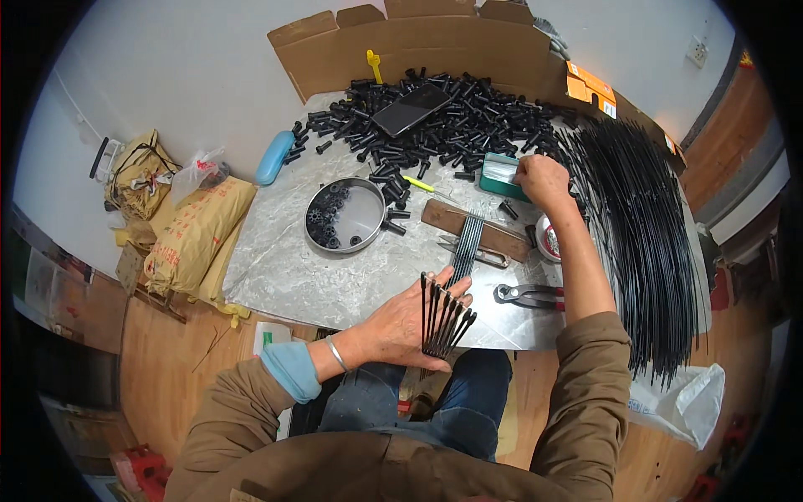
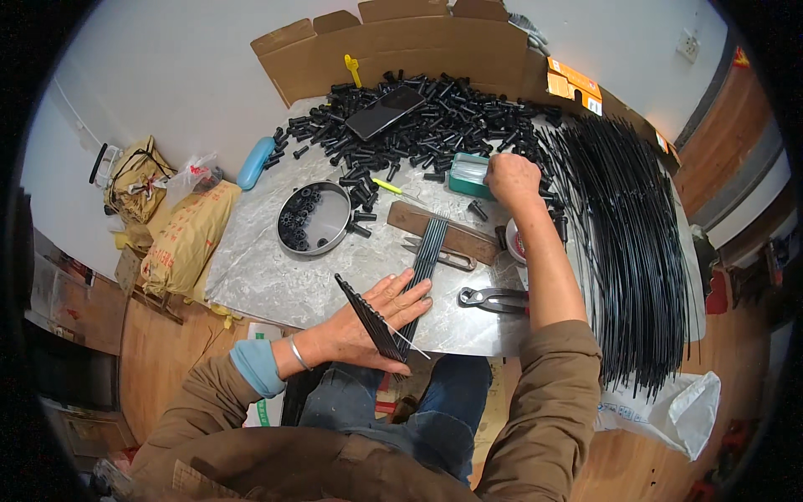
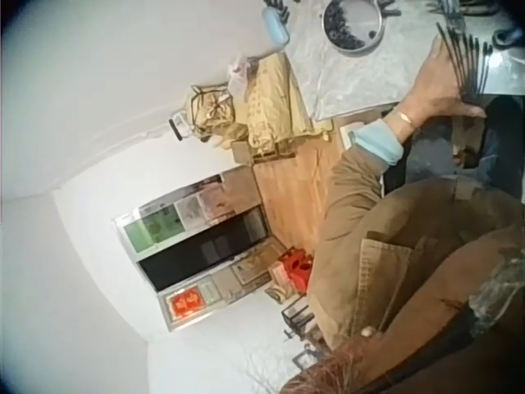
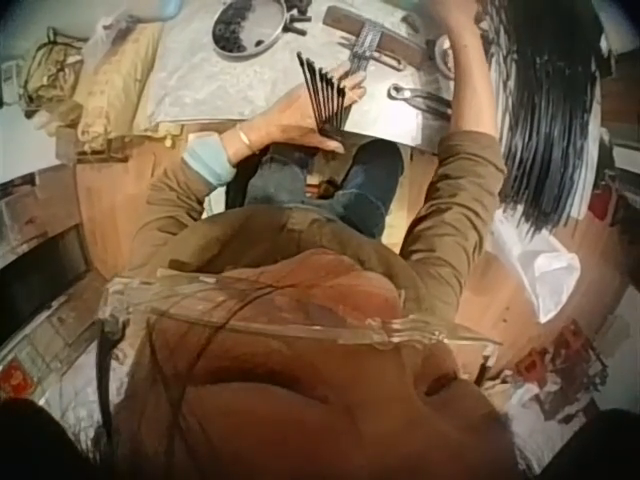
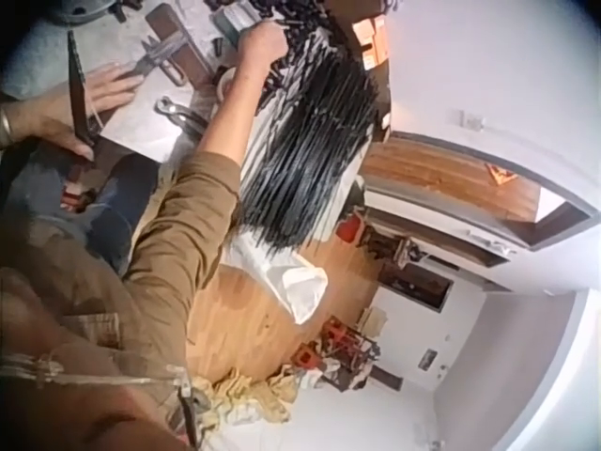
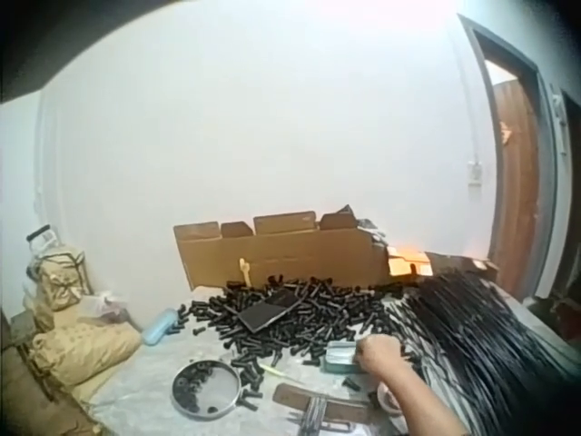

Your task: Assembling plastic components by attaching clips to bundles of rods.

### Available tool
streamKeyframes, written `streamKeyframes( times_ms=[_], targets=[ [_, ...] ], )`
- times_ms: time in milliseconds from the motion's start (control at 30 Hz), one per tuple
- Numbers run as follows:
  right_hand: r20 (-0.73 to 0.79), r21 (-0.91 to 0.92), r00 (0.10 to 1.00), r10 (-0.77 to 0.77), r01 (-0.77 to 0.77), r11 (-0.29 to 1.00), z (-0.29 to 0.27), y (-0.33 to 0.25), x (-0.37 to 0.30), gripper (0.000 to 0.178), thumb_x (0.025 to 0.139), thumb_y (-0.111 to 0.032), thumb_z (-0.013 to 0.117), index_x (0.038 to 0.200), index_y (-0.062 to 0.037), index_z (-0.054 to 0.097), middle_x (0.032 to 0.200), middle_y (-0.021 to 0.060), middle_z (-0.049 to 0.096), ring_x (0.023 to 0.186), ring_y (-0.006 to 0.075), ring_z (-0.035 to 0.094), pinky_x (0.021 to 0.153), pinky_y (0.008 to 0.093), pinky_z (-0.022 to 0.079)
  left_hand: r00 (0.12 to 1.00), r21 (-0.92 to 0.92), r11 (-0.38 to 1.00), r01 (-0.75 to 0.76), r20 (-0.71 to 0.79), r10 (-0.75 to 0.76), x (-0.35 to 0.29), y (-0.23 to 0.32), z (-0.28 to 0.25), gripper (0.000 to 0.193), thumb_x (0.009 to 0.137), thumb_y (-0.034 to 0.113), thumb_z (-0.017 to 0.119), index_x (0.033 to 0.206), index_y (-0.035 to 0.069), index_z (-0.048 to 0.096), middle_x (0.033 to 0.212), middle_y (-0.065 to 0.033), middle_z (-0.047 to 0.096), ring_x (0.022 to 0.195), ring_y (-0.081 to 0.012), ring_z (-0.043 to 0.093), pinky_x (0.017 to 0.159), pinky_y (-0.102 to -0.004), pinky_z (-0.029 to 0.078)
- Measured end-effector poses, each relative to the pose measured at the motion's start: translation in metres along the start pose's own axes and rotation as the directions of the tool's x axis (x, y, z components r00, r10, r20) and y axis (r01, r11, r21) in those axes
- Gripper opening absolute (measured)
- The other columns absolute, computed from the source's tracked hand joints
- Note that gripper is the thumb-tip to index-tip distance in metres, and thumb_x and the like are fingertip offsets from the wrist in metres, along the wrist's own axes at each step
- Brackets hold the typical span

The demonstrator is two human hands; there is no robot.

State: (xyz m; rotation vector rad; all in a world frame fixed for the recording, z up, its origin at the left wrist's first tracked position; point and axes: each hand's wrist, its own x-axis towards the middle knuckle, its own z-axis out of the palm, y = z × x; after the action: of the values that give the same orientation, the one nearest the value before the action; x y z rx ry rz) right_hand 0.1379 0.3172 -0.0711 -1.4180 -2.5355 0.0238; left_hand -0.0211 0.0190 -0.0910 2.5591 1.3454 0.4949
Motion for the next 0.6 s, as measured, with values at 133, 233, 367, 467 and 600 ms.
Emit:
streamKeyframes(
  times_ms=[133,233,367,467,600],
  targets=[
    [-0.166,-0.026,0.980,-0.112,0.109,0.994,0.001,0.002,-0.006,0.010,0.075,-0.019,0.067,0.076,-0.0089,0.069,0.083,0.0135,0.067,0.081,0.0329,0.065,0.071,0.0432,0.051,1.000,0.005,1.000,0.014,0.019,-0.015,-0.002,0.003,-0.001,0.102,0.067,0.058,0.075,0.140,0.000,0.036,0.152,-0.0201,0.025,0.142,-0.0397,0.020,0.114,-0.0495,0.023],
    [-0.223,-0.019,0.966,-0.128,0.127,0.992,-0.015,0.005,-0.017,0.010,0.076,-0.018,0.065,0.077,-0.0080,0.068,0.084,0.0125,0.067,0.082,0.0326,0.065,0.071,0.0428,0.051,0.999,0.002,1.000,0.026,0.042,-0.026,-0.004,0.007,-0.004,0.101,0.067,0.058,0.075,0.139,0.000,0.038,0.152,-0.0204,0.026,0.142,-0.0401,0.020,0.114,-0.0496,0.023],
    [-0.289,0.003,0.955,-0.067,0.071,0.997,-0.023,0.004,-0.044,0.011,0.080,-0.015,0.062,0.087,-0.0069,0.067,0.086,0.0121,0.066,0.086,0.0318,0.064,0.074,0.0416,0.050,0.998,0.003,1.000,0.027,0.048,-0.027,-0.004,0.008,-0.002,0.099,0.067,0.057,0.076,0.139,-0.001,0.039,0.151,-0.0208,0.026,0.141,-0.0408,0.021,0.114,-0.0502,0.024],
    [-0.298,0.269,0.932,-0.208,0.291,0.918,-0.022,-0.007,-0.079,0.013,0.082,-0.011,0.063,0.093,-0.0068,0.067,0.087,0.0124,0.066,0.087,0.0316,0.064,0.075,0.0395,0.050,0.999,0.004,1.000,0.008,0.050,-0.008,-0.004,0.007,-0.005,0.099,0.067,0.057,0.076,0.138,-0.001,0.039,0.151,-0.0210,0.027,0.141,-0.0408,0.022,0.113,-0.0507,0.025],
    [-0.120,0.283,0.950,-0.289,0.312,0.907,-0.028,-0.018,-0.104,0.012,0.082,-0.009,0.063,0.092,-0.0060,0.070,0.087,0.0110,0.066,0.083,0.0295,0.064,0.073,0.0366,0.050,0.998,0.013,1.000,0.011,0.066,-0.012,-0.004,0.007,-0.004,0.100,0.066,0.057,0.076,0.138,-0.001,0.039,0.151,-0.0209,0.027,0.141,-0.0408,0.023,0.113,-0.0509,0.026]
  ],
)
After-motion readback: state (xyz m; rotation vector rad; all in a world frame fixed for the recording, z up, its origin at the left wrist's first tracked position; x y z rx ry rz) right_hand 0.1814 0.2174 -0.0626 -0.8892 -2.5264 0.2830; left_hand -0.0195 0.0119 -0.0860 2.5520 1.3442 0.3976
